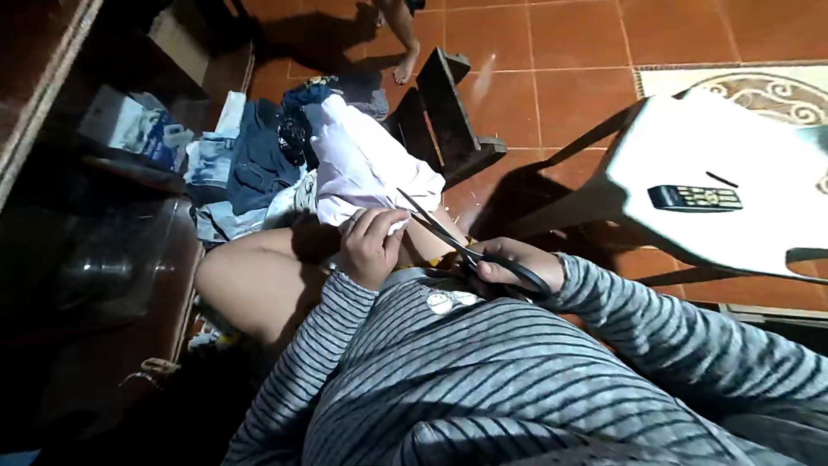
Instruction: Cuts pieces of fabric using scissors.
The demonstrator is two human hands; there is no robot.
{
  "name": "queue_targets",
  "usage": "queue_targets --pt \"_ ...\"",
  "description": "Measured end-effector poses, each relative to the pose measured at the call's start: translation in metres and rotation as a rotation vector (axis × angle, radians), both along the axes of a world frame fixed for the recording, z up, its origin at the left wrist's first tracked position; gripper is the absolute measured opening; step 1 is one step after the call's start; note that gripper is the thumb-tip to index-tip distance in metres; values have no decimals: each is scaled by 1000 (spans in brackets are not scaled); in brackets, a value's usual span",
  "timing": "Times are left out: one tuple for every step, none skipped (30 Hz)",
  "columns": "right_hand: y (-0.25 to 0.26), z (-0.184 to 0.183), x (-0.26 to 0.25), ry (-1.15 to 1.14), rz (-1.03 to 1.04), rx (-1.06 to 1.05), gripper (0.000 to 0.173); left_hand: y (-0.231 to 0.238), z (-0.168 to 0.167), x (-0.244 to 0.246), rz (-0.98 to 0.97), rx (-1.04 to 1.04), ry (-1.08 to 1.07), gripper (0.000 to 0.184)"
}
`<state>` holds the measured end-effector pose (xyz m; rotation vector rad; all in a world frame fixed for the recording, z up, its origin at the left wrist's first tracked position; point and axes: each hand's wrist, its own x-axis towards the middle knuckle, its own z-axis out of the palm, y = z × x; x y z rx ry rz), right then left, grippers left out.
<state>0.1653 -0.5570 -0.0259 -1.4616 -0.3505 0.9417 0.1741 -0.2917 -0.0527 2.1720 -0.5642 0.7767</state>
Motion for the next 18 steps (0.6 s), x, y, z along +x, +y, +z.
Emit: queue_targets --pt "4 -1 1 11 -8 28 54 0 -1 -1 5 -6 -2 12" --pt "8 -2 1 23 -12 56 52 2 -1 -2 13 -12 -11 13" --pt "10 -3 2 31 -8 74 51 3 0 -3 24 -19 -30 13" --pt "10 -3 2 39 6 77 51 5 2 -3 36 -30 -48 12" --pt "6 -1 3 53 27 75 49 7 4 -4 50 -39 -62 12" --pt "0 3 4 83 55 81 48 8 6 -3 63 -46 -69 13" --pt "-7 6 6 118 92 93 48 9 7 -3 69 -52 -72 13" --pt "-15 9 7 156 128 111 50 9 8 -3 70 -54 -72 13" --pt "-22 10 8 191 160 133 51 8 7 -2 67 -55 -70 13" --pt "-27 10 8 217 182 152 52 5 5 -2 60 -52 -68 13" --pt "-30 10 8 228 195 159 54 2 4 -1 52 -51 -67 12" --pt "-32 10 7 235 207 162 56 -1 3 -1 47 -49 -68 12" --pt "-35 9 6 236 220 164 57 -3 3 0 48 -50 -70 12" --pt "-37 8 6 244 231 174 58 -3 4 1 49 -51 -75 12" --pt "-39 8 6 252 233 187 58 -2 4 1 54 -53 -82 12" --pt "-40 9 6 254 228 192 59 -1 5 2 59 -50 -85 12" --pt "-40 9 6 253 218 191 59 -1 6 1 59 -46 -84 12" --pt "-37 10 6 247 204 187 60 -3 6 1 50 -40 -80 12"
